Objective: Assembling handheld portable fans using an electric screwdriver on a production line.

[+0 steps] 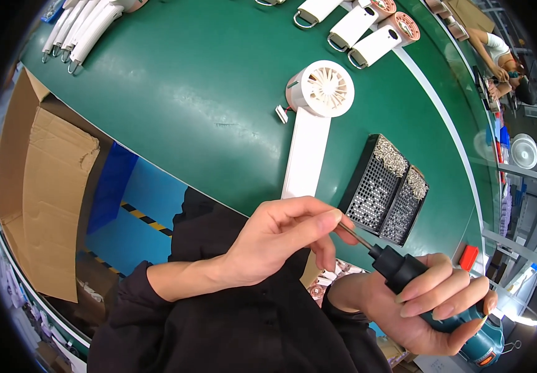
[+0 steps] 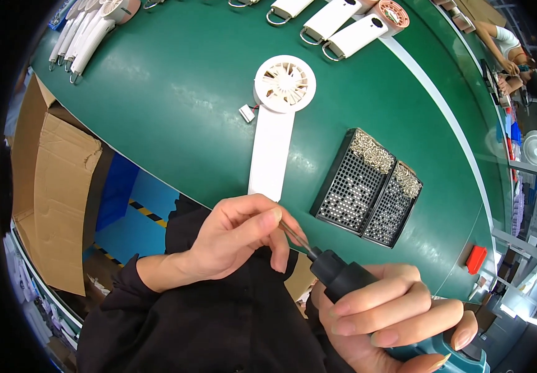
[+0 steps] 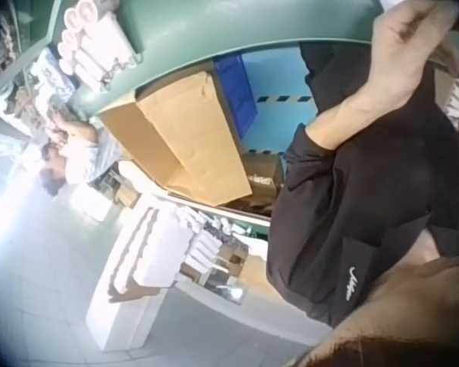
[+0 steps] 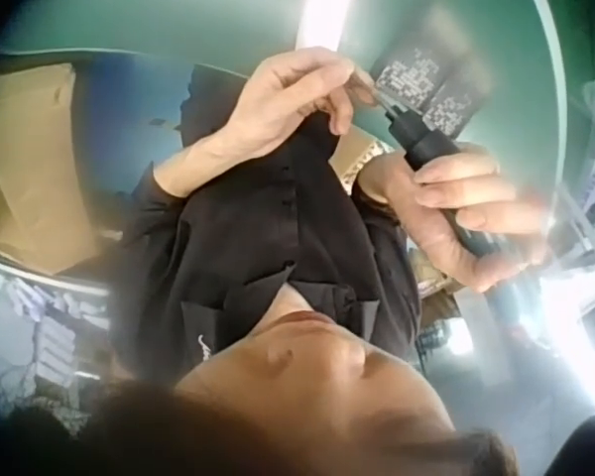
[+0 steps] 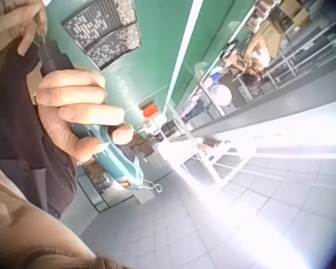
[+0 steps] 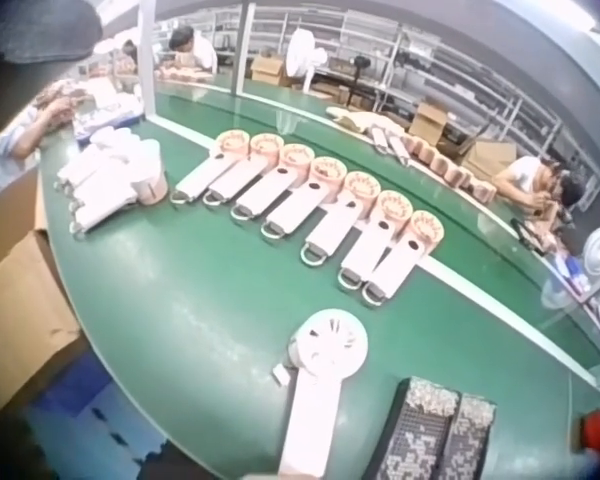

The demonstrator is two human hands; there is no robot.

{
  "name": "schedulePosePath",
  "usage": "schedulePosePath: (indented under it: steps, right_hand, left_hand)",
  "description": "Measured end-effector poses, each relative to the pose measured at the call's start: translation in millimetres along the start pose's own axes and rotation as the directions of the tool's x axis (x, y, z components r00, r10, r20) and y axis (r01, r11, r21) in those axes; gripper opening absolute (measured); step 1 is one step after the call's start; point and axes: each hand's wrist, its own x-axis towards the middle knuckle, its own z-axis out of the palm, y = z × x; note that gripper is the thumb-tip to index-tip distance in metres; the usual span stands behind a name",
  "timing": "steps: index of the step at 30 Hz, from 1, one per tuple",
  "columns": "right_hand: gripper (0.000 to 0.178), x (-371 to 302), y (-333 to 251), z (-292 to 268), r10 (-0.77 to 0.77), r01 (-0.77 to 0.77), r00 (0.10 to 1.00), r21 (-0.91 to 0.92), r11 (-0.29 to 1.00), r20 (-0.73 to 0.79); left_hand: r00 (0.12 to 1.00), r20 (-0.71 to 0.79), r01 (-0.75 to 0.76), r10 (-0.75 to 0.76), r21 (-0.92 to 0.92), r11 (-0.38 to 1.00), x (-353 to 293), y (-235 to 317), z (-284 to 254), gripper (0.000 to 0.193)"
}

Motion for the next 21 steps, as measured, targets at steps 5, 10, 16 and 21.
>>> schedulePosePath:
  steps: [5,10,16,21]
  right_hand:
    - [0.022,1.0,5.8,-1.8,0.012,-0.012,1.0,0.002,1.0,-0.015]
    - [0.023,1.4,7.7,-10.7,0.017,-0.014,0.998,-0.044,0.999,0.055]
    - [0.028,-7.9,12.7,-4.3,0.153,-0.072,0.962,-0.333,0.94,0.225]
    - [0.032,-24.8,12.0,-0.1,0.289,-0.167,0.912,-0.379,0.91,0.292]
  left_hand:
    - [1.0,0.004,0.007,-0.007,0.034,0.999,0.6,1.4,-3.5,0.024]
    - [0.939,-0.036,-0.195,0.341,0.764,0.615,-4.6,43.0,-28.6,0.02]
    - [0.805,0.204,-0.15,0.556,0.978,-0.141,35.9,61.2,-38.3,0.063]
    - [0.809,0.151,-0.041,0.568,0.979,-0.201,31.4,39.3,-43.4,0.054]
